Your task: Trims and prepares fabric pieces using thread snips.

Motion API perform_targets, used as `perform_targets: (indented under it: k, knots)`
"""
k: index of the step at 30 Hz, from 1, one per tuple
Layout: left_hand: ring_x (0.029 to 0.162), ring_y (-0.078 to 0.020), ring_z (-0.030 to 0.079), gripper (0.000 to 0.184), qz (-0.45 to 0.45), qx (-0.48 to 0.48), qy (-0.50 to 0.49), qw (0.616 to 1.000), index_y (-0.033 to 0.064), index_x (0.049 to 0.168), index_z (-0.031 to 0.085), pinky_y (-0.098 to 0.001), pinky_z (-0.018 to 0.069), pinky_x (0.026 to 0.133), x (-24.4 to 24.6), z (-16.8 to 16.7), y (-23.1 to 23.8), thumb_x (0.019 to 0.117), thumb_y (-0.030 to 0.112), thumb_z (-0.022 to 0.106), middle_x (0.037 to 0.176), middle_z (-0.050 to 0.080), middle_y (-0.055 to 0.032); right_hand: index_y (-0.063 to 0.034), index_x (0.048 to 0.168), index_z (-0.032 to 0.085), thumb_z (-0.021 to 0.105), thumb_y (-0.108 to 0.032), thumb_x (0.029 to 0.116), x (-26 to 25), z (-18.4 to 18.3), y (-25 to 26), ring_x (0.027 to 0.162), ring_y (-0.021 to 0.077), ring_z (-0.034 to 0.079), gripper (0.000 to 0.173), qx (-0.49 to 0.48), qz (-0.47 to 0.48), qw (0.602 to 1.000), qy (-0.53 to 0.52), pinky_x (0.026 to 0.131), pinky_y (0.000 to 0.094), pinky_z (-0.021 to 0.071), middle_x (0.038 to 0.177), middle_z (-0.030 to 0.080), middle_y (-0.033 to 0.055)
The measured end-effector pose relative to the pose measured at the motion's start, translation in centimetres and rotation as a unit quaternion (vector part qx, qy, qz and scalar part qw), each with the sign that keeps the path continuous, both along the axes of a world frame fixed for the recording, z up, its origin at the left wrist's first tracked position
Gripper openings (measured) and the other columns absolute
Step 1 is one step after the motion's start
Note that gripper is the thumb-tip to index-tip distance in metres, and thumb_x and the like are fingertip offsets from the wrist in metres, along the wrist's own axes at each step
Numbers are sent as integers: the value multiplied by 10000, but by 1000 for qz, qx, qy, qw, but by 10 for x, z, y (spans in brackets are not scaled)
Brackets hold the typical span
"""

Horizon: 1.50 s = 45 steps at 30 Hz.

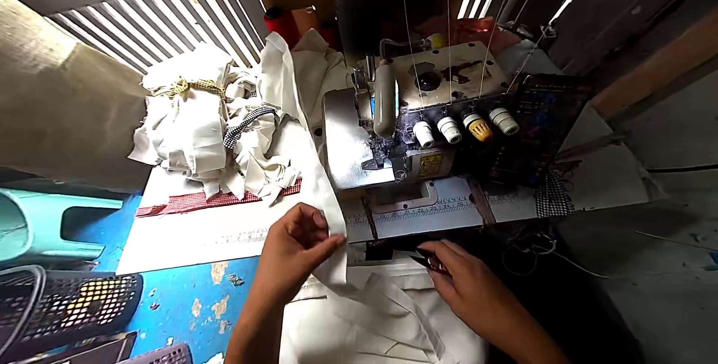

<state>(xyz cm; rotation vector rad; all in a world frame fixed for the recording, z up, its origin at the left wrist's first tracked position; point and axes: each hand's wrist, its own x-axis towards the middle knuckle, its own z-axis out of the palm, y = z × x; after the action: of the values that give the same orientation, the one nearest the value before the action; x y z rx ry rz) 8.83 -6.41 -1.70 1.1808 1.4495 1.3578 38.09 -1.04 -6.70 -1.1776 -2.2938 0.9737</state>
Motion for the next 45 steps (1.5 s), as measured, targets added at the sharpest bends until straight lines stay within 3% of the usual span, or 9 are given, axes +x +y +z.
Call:
perform_targets:
  k: [3, 8, 12, 15, 17, 21, 23, 30, 45]
  knots:
    - [857, -223, 771, 482, -49, -2, -66, 997, 12, 1272, 585, -342, 660, 752, 12, -6, -17, 834, -41, 780, 1105, 754, -120, -121, 1183, 713, 622, -162, 961, -29, 12, -2, 854, 161, 679, 243, 107, 0, 993, 45, 762, 318, 598, 963, 679, 46]
    - [944, -172, 753, 421, -66, -6, -208, 976, 36, 1290, 702, -307, 635, 828, 20, -12, -21, 879, 81, 784, 1251, 719, -120, -146, 1145, 738, 612, -210, 1007, -69, 23, -6, 763, 212, 637, 198, 269, -38, 962, 36, 662, 362, 495, 872, 674, 39]
    - [1099, -125, 712, 407, -115, 15, -528, 841, 61, 1344, 674, -244, 579, 916, 16, -30, -16, 942, 115, 703, 1295, 709, -83, -101, 1073, 728, 611, -230, 1008, -81, 36, -6, 736, 208, 635, 186, 308, -58, 949, 31, 632, 335, 478, 852, 686, 44]
    - [1164, -151, 693, 403, -111, 31, -603, 789, 22, 1356, 656, -265, 553, 981, 19, -37, -15, 962, 104, 665, 1305, 703, -108, -99, 1070, 735, 593, -221, 1017, -84, 45, -3, 736, 217, 632, 195, 318, -54, 946, 15, 620, 340, 467, 846, 678, 52]
    - [1148, -159, 703, 410, -111, 29, -586, 802, 22, 1348, 661, -266, 566, 961, 21, -36, -13, 941, 64, 686, 1310, 700, -121, -104, 1072, 737, 579, -204, 1022, -85, 48, -2, 733, 218, 624, 193, 325, -50, 944, 6, 617, 341, 453, 845, 676, 51]
    - [978, -139, 744, 447, -85, 10, -358, 930, 75, 1300, 697, -277, 623, 829, 26, -24, -10, 864, 76, 791, 1316, 691, -107, -111, 1059, 740, 566, -138, 1007, -83, 48, 0, 748, 228, 621, 184, 331, -41, 943, -7, 641, 357, 454, 858, 680, 53]
    - [917, -165, 758, 470, -70, 2, -267, 961, 37, 1290, 695, -309, 642, 787, 31, -16, -8, 833, 17, 802, 1328, 681, -130, -116, 1057, 743, 570, -143, 1005, -81, 47, 2, 756, 229, 621, 183, 335, -36, 941, -11, 656, 361, 457, 867, 682, 53]
    - [860, -193, 761, 518, -86, 2, -191, 978, -30, 1330, 647, -331, 655, 768, 31, -6, -2, 829, -81, 768, 1347, 663, -153, -131, 1023, 736, 583, -165, 1008, -68, 40, 11, 777, 233, 633, 158, 352, -43, 935, -19, 698, 383, 477, 881, 692, 50]
    - [753, -151, 747, 557, -109, -8, -85, 990, 21, 1337, 657, -280, 652, 674, 28, -7, 1, 804, -31, 812, 1343, 675, -90, -136, 1055, 734, 568, -90, 984, -75, 28, 18, 770, 200, 624, 187, 353, 30, 935, 27, 648, 342, 464, 910, 691, 39]
